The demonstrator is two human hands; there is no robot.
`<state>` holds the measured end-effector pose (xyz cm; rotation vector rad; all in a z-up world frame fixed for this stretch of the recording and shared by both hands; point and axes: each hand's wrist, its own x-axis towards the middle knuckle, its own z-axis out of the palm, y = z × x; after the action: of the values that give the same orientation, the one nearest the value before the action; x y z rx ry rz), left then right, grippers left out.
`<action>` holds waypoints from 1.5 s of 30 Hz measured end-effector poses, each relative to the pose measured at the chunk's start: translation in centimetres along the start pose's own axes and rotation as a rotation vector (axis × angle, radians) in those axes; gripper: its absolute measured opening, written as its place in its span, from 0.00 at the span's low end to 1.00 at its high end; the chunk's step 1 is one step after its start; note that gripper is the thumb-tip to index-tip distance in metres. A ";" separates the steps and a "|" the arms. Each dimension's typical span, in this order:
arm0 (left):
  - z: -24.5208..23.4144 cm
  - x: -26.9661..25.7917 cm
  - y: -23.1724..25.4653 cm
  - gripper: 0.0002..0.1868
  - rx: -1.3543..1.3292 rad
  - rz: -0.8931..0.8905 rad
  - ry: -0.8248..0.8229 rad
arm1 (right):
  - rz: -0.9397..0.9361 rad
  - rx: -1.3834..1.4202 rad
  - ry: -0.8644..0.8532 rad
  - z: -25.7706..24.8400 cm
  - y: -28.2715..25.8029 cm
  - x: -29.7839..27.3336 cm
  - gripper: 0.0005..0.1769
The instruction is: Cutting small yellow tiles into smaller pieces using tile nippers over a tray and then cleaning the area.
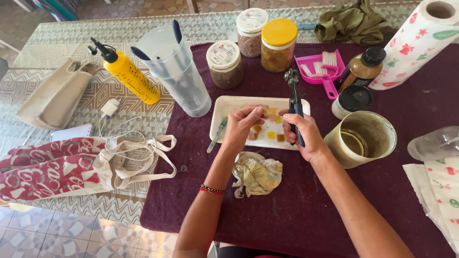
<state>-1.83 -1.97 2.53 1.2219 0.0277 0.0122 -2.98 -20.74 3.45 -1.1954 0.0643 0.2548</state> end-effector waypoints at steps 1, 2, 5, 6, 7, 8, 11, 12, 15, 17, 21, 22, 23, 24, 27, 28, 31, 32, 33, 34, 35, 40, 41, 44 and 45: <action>0.1 -0.2 0.2 0.11 0.000 0.001 0.001 | 0.000 0.000 -0.001 0.0 0.1 0.0 0.25; 0.1 -0.5 0.4 0.12 -0.022 -0.055 -0.007 | 0.003 0.001 -0.007 -0.1 0.2 0.0 0.25; 0.7 -0.9 1.3 0.12 -0.085 -0.113 -0.009 | 0.002 0.000 -0.013 0.0 0.1 0.0 0.26; 1.0 -1.1 1.6 0.12 -0.126 -0.117 0.001 | 0.002 -0.001 -0.015 0.1 0.0 -0.1 0.26; 1.1 -1.1 1.7 0.12 -0.127 -0.116 0.002 | 0.002 -0.002 -0.016 0.0 0.1 0.0 0.26; 1.2 -1.2 1.7 0.10 -0.155 -0.063 0.005 | 0.004 -0.004 -0.015 -0.1 0.3 0.1 0.26; 0.5 -0.8 1.1 0.09 -0.160 0.012 0.015 | 0.005 -0.003 -0.015 -0.2 0.4 0.2 0.26; 0.2 -0.5 0.7 0.10 -0.138 0.033 0.021 | 0.004 -0.001 -0.013 -0.3 0.4 0.3 0.25; -2.0 0.5 -0.9 0.08 0.280 0.251 0.163 | 0.000 -0.006 0.000 -0.3 0.1 0.1 0.26; -2.4 0.3 0.6 0.08 0.543 0.392 0.242 | -0.011 -0.008 -0.004 -0.4 -0.1 0.1 0.26; -3.8 1.2 -1.5 0.12 1.052 0.436 0.244 | -0.024 -0.016 0.002 -0.4 -0.6 0.1 0.25; -3.7 1.6 -2.4 0.12 1.052 0.438 0.242 | -0.026 -0.015 0.004 -0.5 -0.7 0.2 0.25; -3.7 1.8 -3.4 0.11 1.137 0.457 0.217 | -0.027 -0.019 0.008 -0.5 -0.7 0.1 0.25; -3.7 2.0 -4.4 0.10 1.222 0.476 0.191 | -0.028 -0.023 0.012 -0.5 -0.7 0.1 0.25; -3.1 3.2 -8.1 0.06 1.317 0.596 0.065 | -0.051 -0.040 0.034 -0.8 0.0 0.4 0.25; -1.7 3.1 -7.0 0.06 1.316 0.600 0.064 | -0.055 -0.040 0.035 -0.7 -0.2 0.5 0.25; 1.0 2.4 -5.1 0.07 1.464 0.571 0.142 | -0.045 -0.033 0.024 -0.4 -0.2 0.2 0.25; 1.5 2.6 -4.8 0.12 1.468 0.506 0.159 | -0.050 -0.042 0.026 -0.3 -0.3 0.2 0.25; 1.9 2.9 -4.4 0.17 1.471 0.443 0.179 | -0.058 -0.052 0.026 -0.1 -0.4 0.2 0.26; 2.2 3.2 -4.6 0.17 1.471 0.446 0.183 | -0.061 -0.053 0.023 -0.2 -0.3 0.2 0.26; 2.5 3.5 -4.7 0.18 1.489 0.404 0.176 | -0.063 -0.051 0.027 -0.2 -0.3 0.3 0.25; 2.5 4.8 -6.1 0.16 1.420 0.265 0.121 | -0.077 -0.049 0.035 -0.5 0.1 0.4 0.25; 2.0 5.5 -6.9 0.15 1.392 0.237 0.089 | -0.080 -0.046 0.036 -0.5 0.0 0.4 0.25; 2.3 4.6 -4.6 0.13 1.229 0.168 0.044 | -0.081 -0.040 0.033 -0.2 -0.1 0.2 0.25; 2.7 3.9 -3.0 0.16 1.095 0.134 0.024 | -0.084 -0.035 0.035 -0.1 -0.2 0.2 0.24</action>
<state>2.13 -5.47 0.55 2.3167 -0.0327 0.1435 -2.71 -20.87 3.53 -1.2346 0.0401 0.1624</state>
